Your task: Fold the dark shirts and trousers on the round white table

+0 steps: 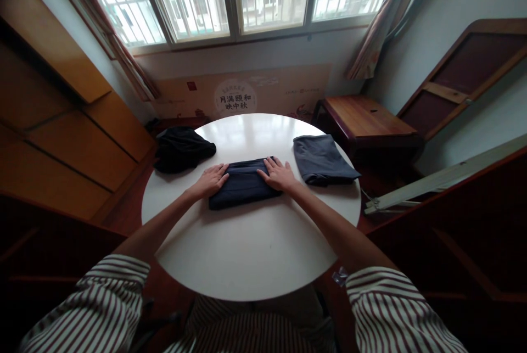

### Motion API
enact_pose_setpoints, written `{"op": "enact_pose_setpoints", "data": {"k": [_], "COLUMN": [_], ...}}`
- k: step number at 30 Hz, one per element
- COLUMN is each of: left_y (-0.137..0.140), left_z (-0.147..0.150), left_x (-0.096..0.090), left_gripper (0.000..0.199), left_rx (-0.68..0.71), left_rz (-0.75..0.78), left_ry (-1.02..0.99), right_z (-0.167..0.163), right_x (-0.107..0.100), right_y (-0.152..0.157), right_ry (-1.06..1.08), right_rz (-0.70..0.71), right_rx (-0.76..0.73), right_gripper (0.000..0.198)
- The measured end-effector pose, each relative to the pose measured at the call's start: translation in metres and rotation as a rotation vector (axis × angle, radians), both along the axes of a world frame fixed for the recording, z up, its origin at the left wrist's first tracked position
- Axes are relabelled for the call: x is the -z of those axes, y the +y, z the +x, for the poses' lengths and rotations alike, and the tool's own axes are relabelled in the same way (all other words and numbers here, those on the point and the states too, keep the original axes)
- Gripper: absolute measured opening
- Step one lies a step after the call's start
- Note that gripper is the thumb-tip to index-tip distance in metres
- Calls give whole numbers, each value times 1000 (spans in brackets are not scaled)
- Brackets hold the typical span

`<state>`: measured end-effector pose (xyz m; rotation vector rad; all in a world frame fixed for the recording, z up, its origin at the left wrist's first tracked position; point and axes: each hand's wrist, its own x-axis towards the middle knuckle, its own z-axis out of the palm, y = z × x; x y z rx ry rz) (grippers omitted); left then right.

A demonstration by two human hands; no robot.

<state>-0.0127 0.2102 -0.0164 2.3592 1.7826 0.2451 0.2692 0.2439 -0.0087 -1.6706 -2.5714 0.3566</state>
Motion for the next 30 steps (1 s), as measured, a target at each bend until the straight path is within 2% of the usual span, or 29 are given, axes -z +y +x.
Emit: {"op": "enact_pose_setpoints", "data": {"k": [2,4,6,8,11,13,16,18,24,26,28,30], "left_y": [-6,-18,-38,-61,-91,-98,-92,-82,-59,-57,-58,-60], "left_z": [4,13,24,29,20,6,-15,-25,-36,-35,-31,-24], "left_x": [-7,-20,-33,-43,-43,-35,-21,-15,-12,-12,-14,-24], "left_gripper": [54,50,46,46,53,57,68,70,62,54,45,32], "left_rx": [-10,12,104,247,389,407,445,491,644,661,619,483], "left_rz": [41,166,287,311,260,239,226,233,175,165,180,226], "left_ry": [32,42,21,14,85,139,167,139,-18,-71,-198,-397], "right_z": [3,3,2,3,8,11,13,12,7,7,8,11], "right_x": [0,1,1,-1,-8,-14,-19,-17,-7,-10,-20,-39], "right_y": [1,2,4,4,-3,-15,-35,-45,-45,-44,-44,-46], "right_ry": [-4,-1,5,16,84,152,175,144,68,76,114,205], "right_rz": [-14,-13,-24,-14,136,235,236,214,244,256,253,238], "right_rx": [27,28,28,18,-98,-269,-541,-624,-626,-629,-618,-560], "right_gripper": [72,71,71,70,68,71,82,82,73,62,47,32]}}
